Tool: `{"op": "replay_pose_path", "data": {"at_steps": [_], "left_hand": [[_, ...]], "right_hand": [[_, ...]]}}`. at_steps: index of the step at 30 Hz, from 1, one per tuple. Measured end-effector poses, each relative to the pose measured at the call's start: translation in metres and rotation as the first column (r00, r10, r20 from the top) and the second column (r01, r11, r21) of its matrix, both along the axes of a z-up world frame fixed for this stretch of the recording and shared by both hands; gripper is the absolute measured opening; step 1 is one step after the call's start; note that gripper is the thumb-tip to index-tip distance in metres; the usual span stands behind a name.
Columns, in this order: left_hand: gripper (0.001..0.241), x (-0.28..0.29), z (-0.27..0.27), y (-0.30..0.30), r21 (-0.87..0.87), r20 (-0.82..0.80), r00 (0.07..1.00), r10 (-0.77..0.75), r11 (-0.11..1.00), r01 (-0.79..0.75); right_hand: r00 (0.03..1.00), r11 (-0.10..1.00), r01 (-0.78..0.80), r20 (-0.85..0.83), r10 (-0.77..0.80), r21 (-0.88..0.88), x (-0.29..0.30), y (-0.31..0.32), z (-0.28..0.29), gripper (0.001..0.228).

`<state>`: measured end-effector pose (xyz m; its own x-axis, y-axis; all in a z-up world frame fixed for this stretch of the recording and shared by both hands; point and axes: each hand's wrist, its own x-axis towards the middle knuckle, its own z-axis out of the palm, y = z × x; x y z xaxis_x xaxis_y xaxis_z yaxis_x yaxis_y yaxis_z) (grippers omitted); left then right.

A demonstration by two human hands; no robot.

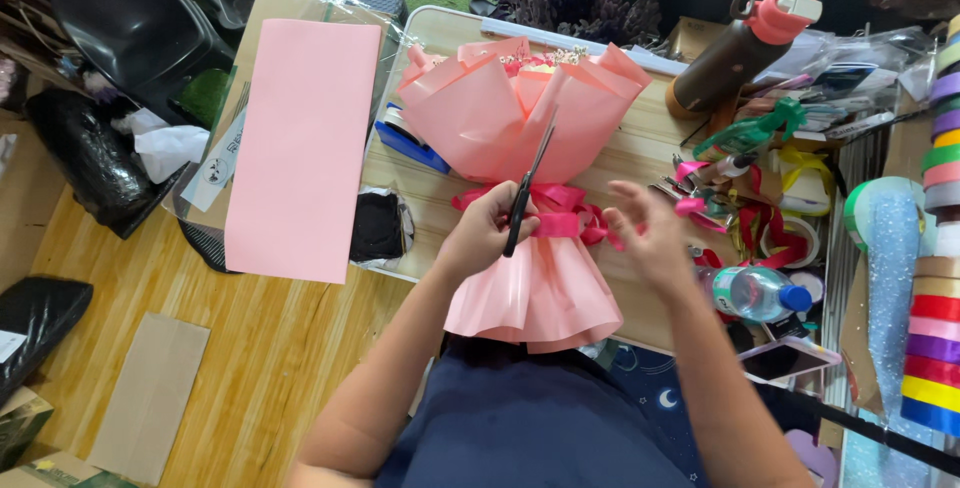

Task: The person wraps a pink ribbon around a flower bouquet already covered in pink paper, ties a bow, and trims the ribbon ends with scissors. The workspace is a cluttered table with various craft supplies.

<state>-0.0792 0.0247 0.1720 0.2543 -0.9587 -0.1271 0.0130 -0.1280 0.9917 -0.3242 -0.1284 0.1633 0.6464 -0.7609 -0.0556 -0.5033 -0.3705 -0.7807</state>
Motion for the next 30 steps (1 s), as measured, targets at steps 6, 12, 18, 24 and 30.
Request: {"op": "replay_pose_path", "data": {"at_steps": [6,12,18,24,30], "left_hand": [[0.019,-0.015,0.019,0.023,0.036,0.01,0.986,0.167,0.985,-0.167],[0.018,-0.017,0.046,0.032,-0.045,0.056,0.97,0.238,0.971,-0.235],[0.021,-0.023,0.071,0.021,-0.104,-0.039,0.969,0.245,0.963,-0.248],[0.024,-0.025,0.075,0.019,-0.095,-0.176,0.956,0.234,0.963,-0.253],[0.023,-0.019,0.067,0.015,-0.097,-0.244,0.933,0.265,0.95,-0.296]], "right_hand": [[0.73,0.709,-0.029,0.499,-0.467,0.705,0.047,0.076,0.001,0.048],[0.77,0.89,0.027,0.558,-0.309,0.456,0.06,0.084,0.046,0.044],[0.81,0.937,-0.031,0.558,-0.18,0.347,0.068,0.086,0.078,0.041],[0.81,0.938,-0.053,0.564,-0.16,0.343,0.071,0.09,0.082,0.037],[0.793,0.943,-0.045,0.586,-0.167,0.33,0.075,0.088,0.071,0.041]]}}
